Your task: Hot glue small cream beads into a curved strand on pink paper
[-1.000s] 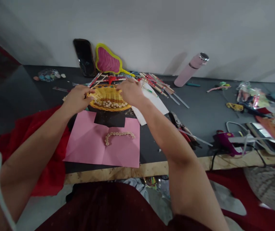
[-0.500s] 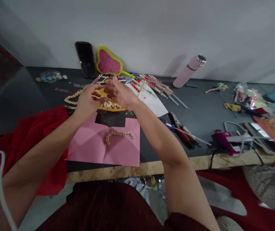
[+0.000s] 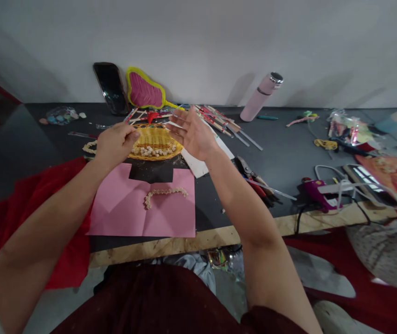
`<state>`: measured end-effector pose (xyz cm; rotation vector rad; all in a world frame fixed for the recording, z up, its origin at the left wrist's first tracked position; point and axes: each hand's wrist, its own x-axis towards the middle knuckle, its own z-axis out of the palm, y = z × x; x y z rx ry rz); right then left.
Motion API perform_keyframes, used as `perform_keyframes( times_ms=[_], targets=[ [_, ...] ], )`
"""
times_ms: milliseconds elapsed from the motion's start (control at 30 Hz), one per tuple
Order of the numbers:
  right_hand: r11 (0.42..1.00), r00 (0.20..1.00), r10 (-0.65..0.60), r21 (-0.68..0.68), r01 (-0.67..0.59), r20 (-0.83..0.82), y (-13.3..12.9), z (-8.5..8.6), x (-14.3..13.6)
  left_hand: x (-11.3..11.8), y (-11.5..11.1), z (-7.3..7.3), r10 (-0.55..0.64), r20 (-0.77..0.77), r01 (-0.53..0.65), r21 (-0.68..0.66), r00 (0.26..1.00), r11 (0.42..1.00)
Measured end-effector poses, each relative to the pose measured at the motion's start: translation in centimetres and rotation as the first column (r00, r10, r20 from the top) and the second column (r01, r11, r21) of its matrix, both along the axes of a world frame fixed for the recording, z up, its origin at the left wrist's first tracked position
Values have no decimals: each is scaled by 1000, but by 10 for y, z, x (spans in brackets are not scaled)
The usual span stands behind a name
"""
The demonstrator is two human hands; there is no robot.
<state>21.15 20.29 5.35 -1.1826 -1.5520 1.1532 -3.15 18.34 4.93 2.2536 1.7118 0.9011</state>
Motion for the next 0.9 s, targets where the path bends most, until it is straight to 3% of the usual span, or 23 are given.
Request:
perform_keyframes(
  times_ms=[100, 167, 267, 400, 633, 733, 800, 900],
  targets=[
    [994, 958, 24, -94, -53, -287, 1, -2, 23, -14, -7, 2, 73, -85, -80, -74, 994, 994],
    [993, 928, -43, -122, -3, -370, 3, -2, 36, -22, -16, 6, 105, -168, -126, -121, 980, 985],
    [979, 919, -174, -164, 122, -353, 4, 0, 48, -33, -31, 14, 134, -295, -194, -185, 946, 963],
    [958, 929, -259, -191, 213, -263, 0, 7, 47, -50, -45, 20, 189, -536, -370, -254, 823, 893],
    [988, 989, -130, -92, 124, -63, -10, 14, -3, -104, -44, 3, 320, -556, -464, -136, 767, 875],
    [1000, 994, -21, 8, 20, 111, -4, 6, -31, -121, -44, -11, 285, -555, -436, -161, 782, 885],
    [982, 929, 86, 129, -141, 360, 2, -2, -48, -125, -46, -20, 212, -557, -376, -198, 803, 905],
    [887, 711, 149, 225, -403, 687, 14, -18, -70, -123, -49, -26, 109, -554, -282, -237, 825, 930]
  ],
)
